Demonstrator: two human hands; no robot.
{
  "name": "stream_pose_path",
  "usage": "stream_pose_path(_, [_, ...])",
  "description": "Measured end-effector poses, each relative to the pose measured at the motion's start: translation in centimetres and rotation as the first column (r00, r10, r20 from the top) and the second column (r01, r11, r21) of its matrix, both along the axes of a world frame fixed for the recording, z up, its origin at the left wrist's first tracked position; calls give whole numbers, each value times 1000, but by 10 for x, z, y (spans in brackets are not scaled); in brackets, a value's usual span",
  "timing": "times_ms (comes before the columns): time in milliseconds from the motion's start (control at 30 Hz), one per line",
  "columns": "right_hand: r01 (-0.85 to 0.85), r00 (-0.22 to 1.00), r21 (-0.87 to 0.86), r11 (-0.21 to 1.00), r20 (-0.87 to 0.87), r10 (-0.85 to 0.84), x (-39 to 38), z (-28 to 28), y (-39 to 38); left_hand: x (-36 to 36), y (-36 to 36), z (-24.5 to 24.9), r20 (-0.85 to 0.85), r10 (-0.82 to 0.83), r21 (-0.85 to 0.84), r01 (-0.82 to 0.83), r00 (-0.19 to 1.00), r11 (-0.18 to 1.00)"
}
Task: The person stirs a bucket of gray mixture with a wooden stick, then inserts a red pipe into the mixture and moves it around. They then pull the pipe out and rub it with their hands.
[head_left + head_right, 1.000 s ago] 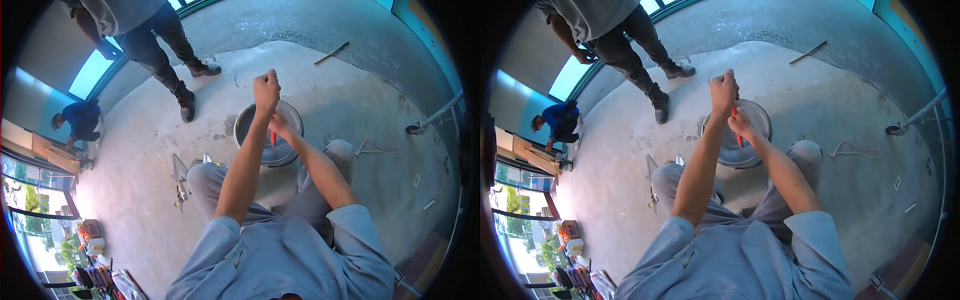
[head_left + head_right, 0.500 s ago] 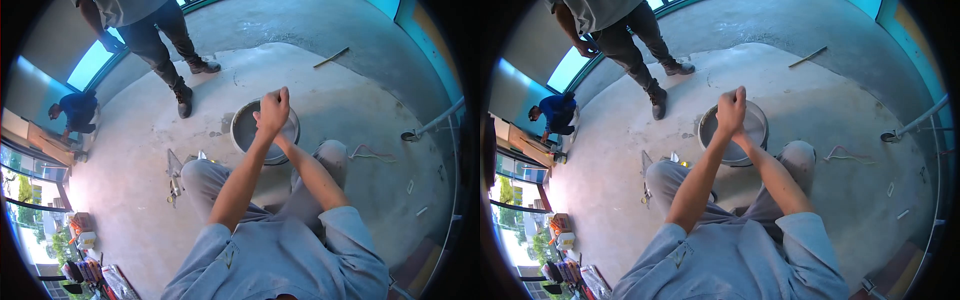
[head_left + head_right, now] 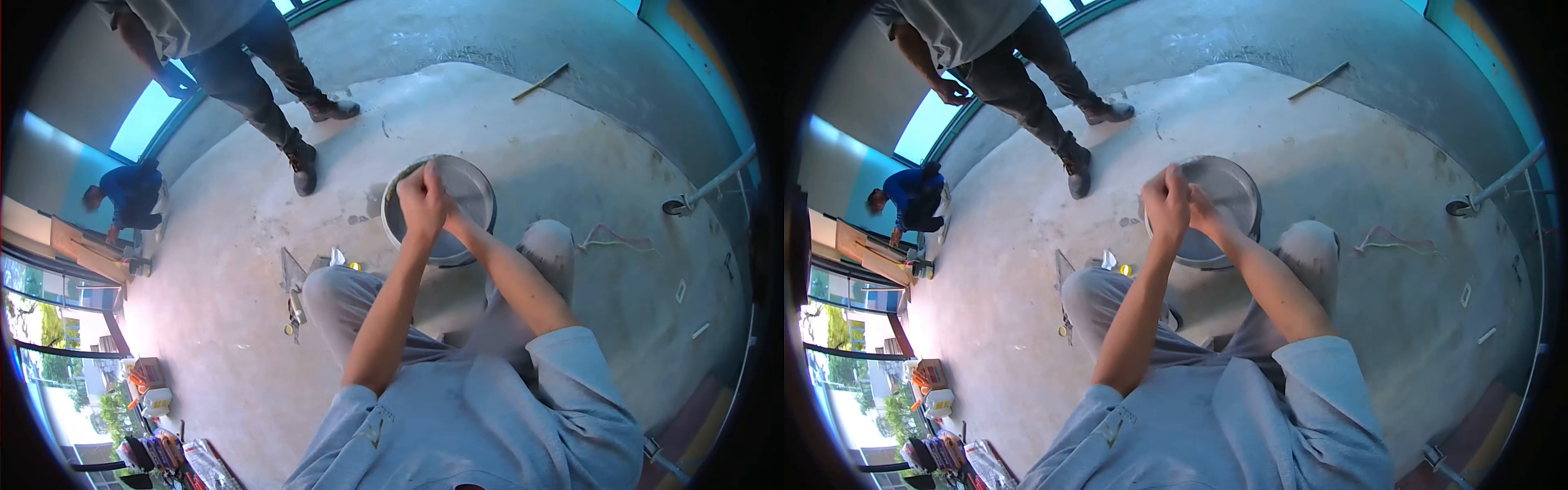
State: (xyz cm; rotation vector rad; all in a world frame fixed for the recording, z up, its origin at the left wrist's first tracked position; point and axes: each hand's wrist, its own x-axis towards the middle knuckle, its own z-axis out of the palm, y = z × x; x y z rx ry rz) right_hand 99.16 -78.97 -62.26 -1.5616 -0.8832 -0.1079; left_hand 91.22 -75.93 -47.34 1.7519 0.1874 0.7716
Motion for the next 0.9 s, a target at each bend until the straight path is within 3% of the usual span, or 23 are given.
stream_pose_path(33, [59,995,104,993,79,-67,10,-33,17,8,-4,6,-28,-34,45,35,999,998])
stream_pose_path(100, [51,998,80,995,-45,-48,7,-32,6,39,-6,16,-71,-99,133,108,993,985])
stream_pose_path(133, [-27,968,-30,999,-251,19,-2,11,-13,50,-5,18,-98,-124,31,127,987,991])
stream_pose_path(233, [-145,904,-227,963,-426,36,14,23,-32,69,-2,30,-102,-183,-249,153,978,956])
stream_pose_path(300, [-27,994,-386,922,-105,-15,29,27,-36,68,2,32,-42,-170,-420,137,985,897])
stream_pose_path(367, [-9,998,-237,971,56,23,36,28,-33,58,0,25,9,-127,-324,123,992,938])
stream_pose_path(433, [33,996,-18,999,83,-31,18,22,-19,41,-5,16,17,-96,-200,98,995,975])
stream_pose_path(500, [140,990,250,958,-4,-144,3,22,5,40,-9,14,-36,-85,44,87,996,995])
stream_pose_path(533, [142,990,250,958,-57,-132,1,22,5,40,-11,13,-58,-75,162,84,995,983])
stream_pose_path(567, [144,987,250,957,-110,-120,-2,21,6,44,-9,13,-91,-96,129,107,991,986])
stream_pose_path(633, [23,970,36,999,-241,-14,1,25,-6,63,0,25,-145,-136,58,146,980,988])
stream_pose_path(667, [-37,951,-58,998,-309,18,4,26,-11,71,6,26,-182,-168,-162,140,969,977])
stream_pose_path(767, [-134,941,-308,942,-337,23,8,65,-29,71,22,32,-122,-164,-449,93,979,889])
stream_pose_path(800, [2,999,-256,967,-39,-13,21,41,-21,69,23,31,-99,-131,-464,71,986,883])
stream_pose_path(900, [72,993,-240,968,104,-48,29,29,-19,51,10,28,-15,-73,-284,66,997,957])
